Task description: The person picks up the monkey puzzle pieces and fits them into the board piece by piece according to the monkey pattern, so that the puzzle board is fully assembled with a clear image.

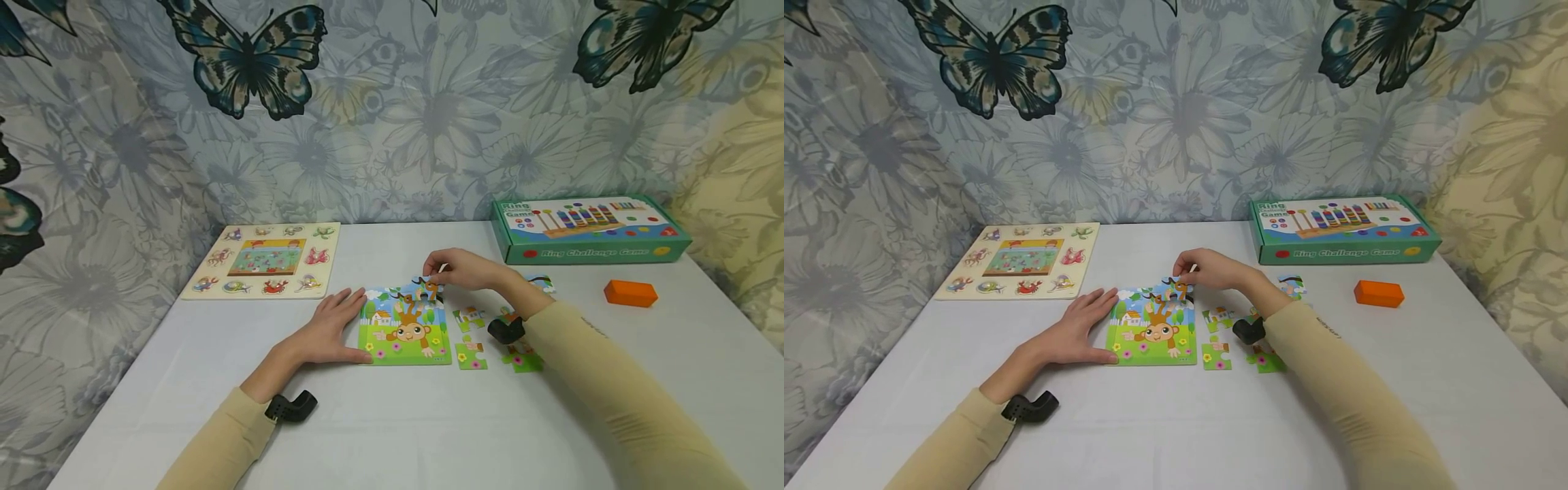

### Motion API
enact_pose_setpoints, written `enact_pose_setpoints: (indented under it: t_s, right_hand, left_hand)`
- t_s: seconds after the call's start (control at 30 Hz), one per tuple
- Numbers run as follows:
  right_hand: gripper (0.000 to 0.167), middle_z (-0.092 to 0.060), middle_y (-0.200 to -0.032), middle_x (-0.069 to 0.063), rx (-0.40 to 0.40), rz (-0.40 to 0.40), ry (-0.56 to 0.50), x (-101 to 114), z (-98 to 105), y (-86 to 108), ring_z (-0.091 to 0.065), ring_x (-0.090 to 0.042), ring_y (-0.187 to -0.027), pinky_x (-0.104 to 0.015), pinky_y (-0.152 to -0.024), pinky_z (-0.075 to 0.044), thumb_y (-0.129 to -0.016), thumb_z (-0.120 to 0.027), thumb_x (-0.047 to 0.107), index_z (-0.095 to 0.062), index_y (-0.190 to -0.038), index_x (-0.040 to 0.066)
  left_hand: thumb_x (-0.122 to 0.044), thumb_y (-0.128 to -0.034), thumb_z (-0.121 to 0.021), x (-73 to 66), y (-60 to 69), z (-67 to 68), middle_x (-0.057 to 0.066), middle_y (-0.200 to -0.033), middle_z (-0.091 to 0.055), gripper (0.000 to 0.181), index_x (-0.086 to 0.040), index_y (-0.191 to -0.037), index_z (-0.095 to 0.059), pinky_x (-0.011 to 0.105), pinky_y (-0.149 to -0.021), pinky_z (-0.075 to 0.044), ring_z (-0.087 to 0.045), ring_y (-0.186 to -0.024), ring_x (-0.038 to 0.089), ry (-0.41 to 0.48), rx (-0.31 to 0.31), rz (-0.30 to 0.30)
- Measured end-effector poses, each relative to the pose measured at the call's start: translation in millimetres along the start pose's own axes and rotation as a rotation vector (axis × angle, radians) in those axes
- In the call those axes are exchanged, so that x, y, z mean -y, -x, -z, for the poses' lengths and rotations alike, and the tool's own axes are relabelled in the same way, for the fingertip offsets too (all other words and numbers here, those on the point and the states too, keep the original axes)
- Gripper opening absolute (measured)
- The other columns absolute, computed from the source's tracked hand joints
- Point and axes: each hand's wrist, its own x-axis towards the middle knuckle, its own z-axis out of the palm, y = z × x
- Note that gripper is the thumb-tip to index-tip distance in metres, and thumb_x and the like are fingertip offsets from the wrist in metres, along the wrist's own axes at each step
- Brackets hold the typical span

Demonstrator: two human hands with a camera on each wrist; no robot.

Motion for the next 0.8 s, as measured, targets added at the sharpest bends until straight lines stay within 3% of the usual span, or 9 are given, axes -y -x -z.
enact_pose_setpoints:
  t_s: [0.3,0.8]
  right_hand:
    - [0.008,-0.063,-0.098,-0.005,0.041,0.004,0.000,7,-14,-15.2,-0.056,-0.023,-0.088,-0.036,-0.079,-0.047,-0.102,-0.056,0.002,-0.064,-0.106,0.002]
    - [0.007,-0.065,-0.099,-0.004,0.037,0.001,0.113,14,-30,-26.7,-0.058,-0.019,-0.088,-0.034,-0.079,-0.049,-0.101,-0.060,0.005,-0.065,-0.105,0.004]
  left_hand:
    - [-0.058,-0.0778,-0.080,0.1,-1.0,0.2,0.011,-0.166,-0.019,0.113,0.000,-0.159,-0.026,0.058,-0.119,-0.003,-0.008,-0.153,0.035,-0.004,0.005,0.008]
    - [-0.059,-0.0778,-0.079,-1.3,-0.1,0.5,0.008,-0.167,-0.017,0.114,-0.001,-0.159,-0.025,0.056,-0.119,-0.002,-0.006,-0.153,0.032,0.002,0.009,0.024]
